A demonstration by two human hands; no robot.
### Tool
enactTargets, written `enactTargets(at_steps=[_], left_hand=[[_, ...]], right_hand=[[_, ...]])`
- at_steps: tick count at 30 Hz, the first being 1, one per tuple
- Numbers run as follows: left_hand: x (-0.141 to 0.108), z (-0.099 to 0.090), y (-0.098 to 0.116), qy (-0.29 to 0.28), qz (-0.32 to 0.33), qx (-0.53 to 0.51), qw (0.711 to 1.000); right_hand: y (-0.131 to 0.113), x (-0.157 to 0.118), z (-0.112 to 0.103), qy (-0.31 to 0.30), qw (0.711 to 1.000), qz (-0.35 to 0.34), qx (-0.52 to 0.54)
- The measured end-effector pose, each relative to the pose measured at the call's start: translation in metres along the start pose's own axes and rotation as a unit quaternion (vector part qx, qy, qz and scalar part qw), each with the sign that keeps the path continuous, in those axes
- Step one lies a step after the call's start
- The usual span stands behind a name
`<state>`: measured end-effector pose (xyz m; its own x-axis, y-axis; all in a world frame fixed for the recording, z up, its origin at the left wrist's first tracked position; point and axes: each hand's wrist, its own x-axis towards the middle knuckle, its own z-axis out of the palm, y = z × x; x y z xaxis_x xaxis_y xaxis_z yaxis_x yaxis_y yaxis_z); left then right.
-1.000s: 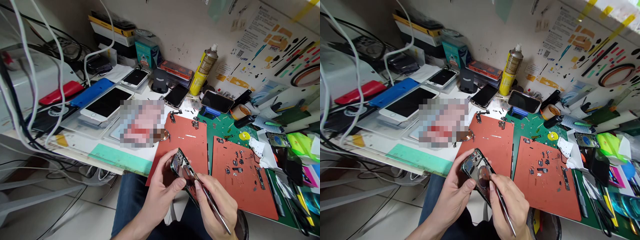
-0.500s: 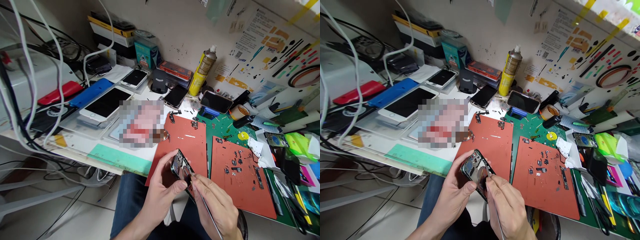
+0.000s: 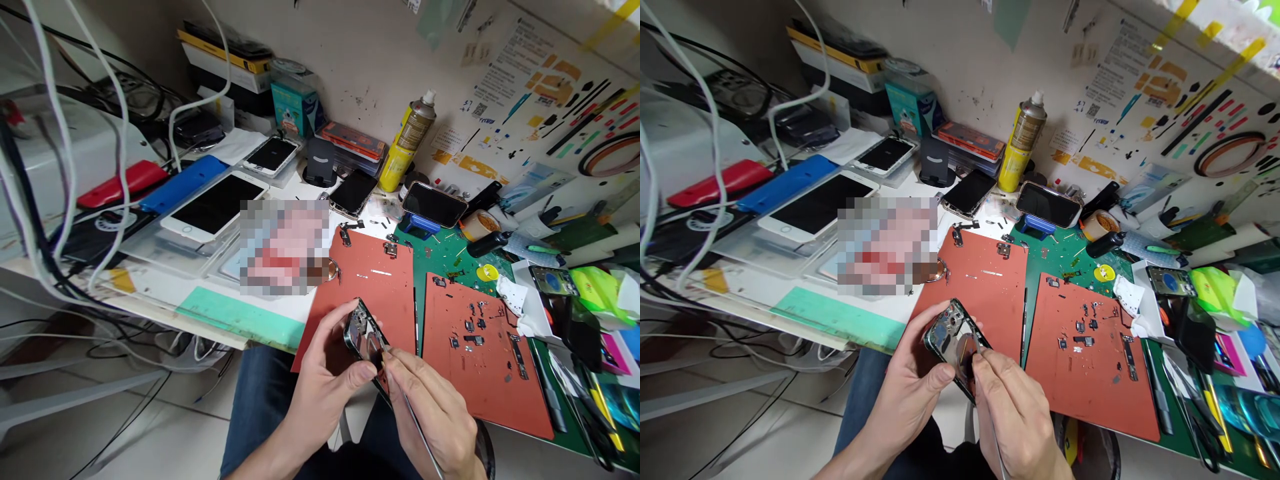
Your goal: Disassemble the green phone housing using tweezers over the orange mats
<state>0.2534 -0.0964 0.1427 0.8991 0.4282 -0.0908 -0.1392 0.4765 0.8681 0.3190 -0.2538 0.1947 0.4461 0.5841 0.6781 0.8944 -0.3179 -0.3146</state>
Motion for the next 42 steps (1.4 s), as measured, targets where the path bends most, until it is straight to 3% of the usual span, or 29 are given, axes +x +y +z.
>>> enactTargets(at_steps=[4, 9, 14, 21, 25, 28, 30, 33, 42], left_hand=[[0.000, 0.001, 0.001, -0.008, 0.005, -0.013, 1.000], [0.001, 0.001, 0.001, -0.003, 0.006, -0.008, 1.000], [0.001, 0.003, 0.002, 0.004, 0.018, -0.009, 1.000], [0.000, 0.001, 0.001, 0.014, -0.006, 0.011, 1.000], [0.002, -0.003, 0.002, -0.003, -0.025, -0.006, 1.000], [0.001, -0.006, 0.003, -0.040, -0.044, -0.036, 0.998], [-0.001, -0.009, 0.004, -0.064, -0.051, -0.046, 0.996], [-0.005, -0.010, 0.003, -0.088, -0.060, -0.033, 0.994], [-0.012, -0.007, 0.008, -0.096, -0.066, 0.038, 0.992]], right_hand=[[0.004, -0.012, 0.003, 0.003, 1.000, -0.018, 0.010], [0.011, -0.025, 0.001, -0.046, 0.998, -0.027, 0.017], [0.011, -0.026, -0.002, -0.056, 0.997, -0.035, -0.037], [0.002, -0.024, -0.002, 0.021, 0.992, 0.006, -0.124], [0.004, -0.005, -0.024, 0.054, 0.994, 0.071, -0.060], [0.009, 0.015, -0.034, -0.010, 0.990, 0.137, 0.020], [0.013, 0.025, -0.033, -0.082, 0.975, 0.199, 0.061], [0.016, 0.032, -0.026, -0.133, 0.954, 0.249, 0.099], [0.016, 0.030, -0.030, -0.196, 0.949, 0.229, 0.094]])
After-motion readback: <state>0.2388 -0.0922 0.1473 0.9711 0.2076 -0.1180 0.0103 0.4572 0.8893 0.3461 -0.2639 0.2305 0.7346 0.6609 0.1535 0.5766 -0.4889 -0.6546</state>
